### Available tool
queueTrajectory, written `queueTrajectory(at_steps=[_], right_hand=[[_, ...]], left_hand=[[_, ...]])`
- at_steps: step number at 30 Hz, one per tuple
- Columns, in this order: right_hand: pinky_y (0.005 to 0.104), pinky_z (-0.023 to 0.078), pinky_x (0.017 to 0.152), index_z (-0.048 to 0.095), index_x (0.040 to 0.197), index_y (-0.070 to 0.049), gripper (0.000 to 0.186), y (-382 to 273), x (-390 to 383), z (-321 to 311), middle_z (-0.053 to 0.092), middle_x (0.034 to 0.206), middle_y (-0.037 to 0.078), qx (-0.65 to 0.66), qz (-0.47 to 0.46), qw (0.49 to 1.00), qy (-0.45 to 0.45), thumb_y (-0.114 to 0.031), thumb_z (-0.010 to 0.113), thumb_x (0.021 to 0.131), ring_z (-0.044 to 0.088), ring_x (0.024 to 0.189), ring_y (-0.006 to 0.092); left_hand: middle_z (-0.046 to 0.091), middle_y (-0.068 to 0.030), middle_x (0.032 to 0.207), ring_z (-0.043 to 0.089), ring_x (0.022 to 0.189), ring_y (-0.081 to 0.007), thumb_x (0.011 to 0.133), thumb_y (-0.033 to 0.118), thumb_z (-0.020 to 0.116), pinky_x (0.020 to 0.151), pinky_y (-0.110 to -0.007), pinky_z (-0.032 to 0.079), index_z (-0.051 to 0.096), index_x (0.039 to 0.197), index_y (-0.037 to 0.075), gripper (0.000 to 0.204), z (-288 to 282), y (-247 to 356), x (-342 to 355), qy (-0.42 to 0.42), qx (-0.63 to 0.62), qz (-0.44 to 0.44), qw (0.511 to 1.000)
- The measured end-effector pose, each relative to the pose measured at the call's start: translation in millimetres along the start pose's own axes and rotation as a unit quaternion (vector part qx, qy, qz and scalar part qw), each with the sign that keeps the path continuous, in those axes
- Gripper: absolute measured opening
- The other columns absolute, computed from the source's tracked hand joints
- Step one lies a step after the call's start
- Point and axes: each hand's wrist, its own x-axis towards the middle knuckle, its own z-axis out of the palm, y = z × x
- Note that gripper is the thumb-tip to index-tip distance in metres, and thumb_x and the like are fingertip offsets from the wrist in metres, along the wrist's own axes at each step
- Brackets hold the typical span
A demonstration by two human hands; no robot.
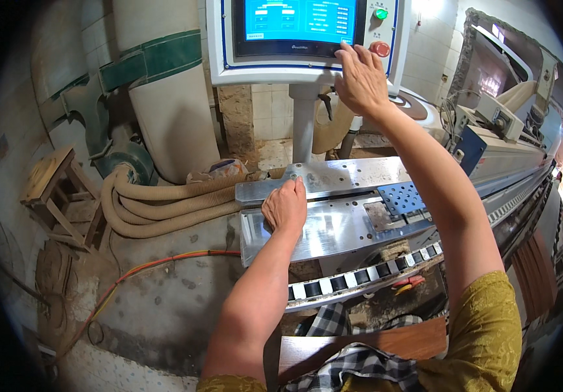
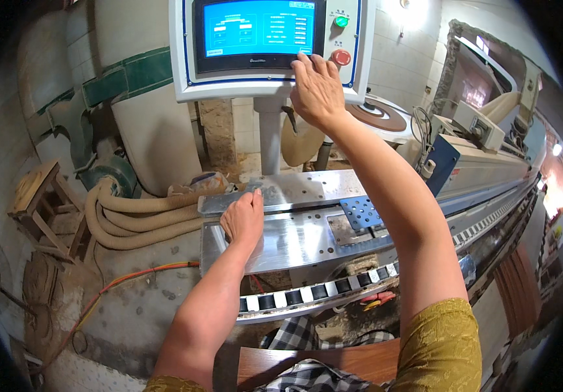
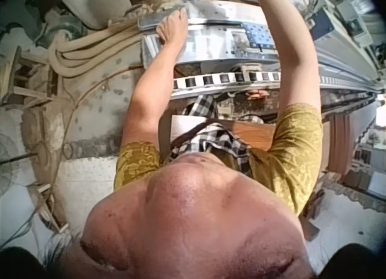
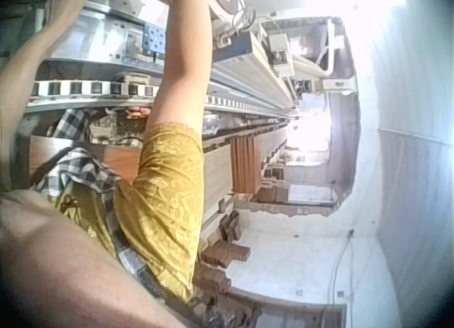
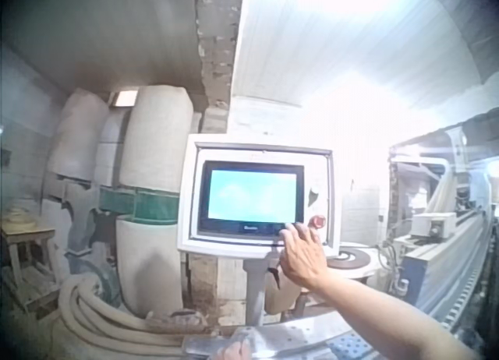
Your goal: The person feeds wooden planks into a CNC woodworking machine one at a time, then retrieves them from the output side. They briefly interact with a circular component on a separate machine and adjust settings on the CNC control panel before resuming feeding planks.
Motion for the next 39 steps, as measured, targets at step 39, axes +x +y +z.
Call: queueTrajectory(at_steps=[39], right_hand=[[0.0409,0.031,0.097,0.05,0.109,-0.002,0.038,-35,42,25,0.048,0.128,0.013,0.027,-0.034,0.999,-0.03,-0.014,0.056,0.073,0.044,0.115,0.0288]], left_hand=[[0.059,-0.0182,0.064,0.058,0.064,-0.0386,0.09,0.036,0.048,0.057,-0.047,0.041,0.058,0.067,0.005,0.041,-2,2,-1,-0.002,-0.003,-0.001,1.0]])
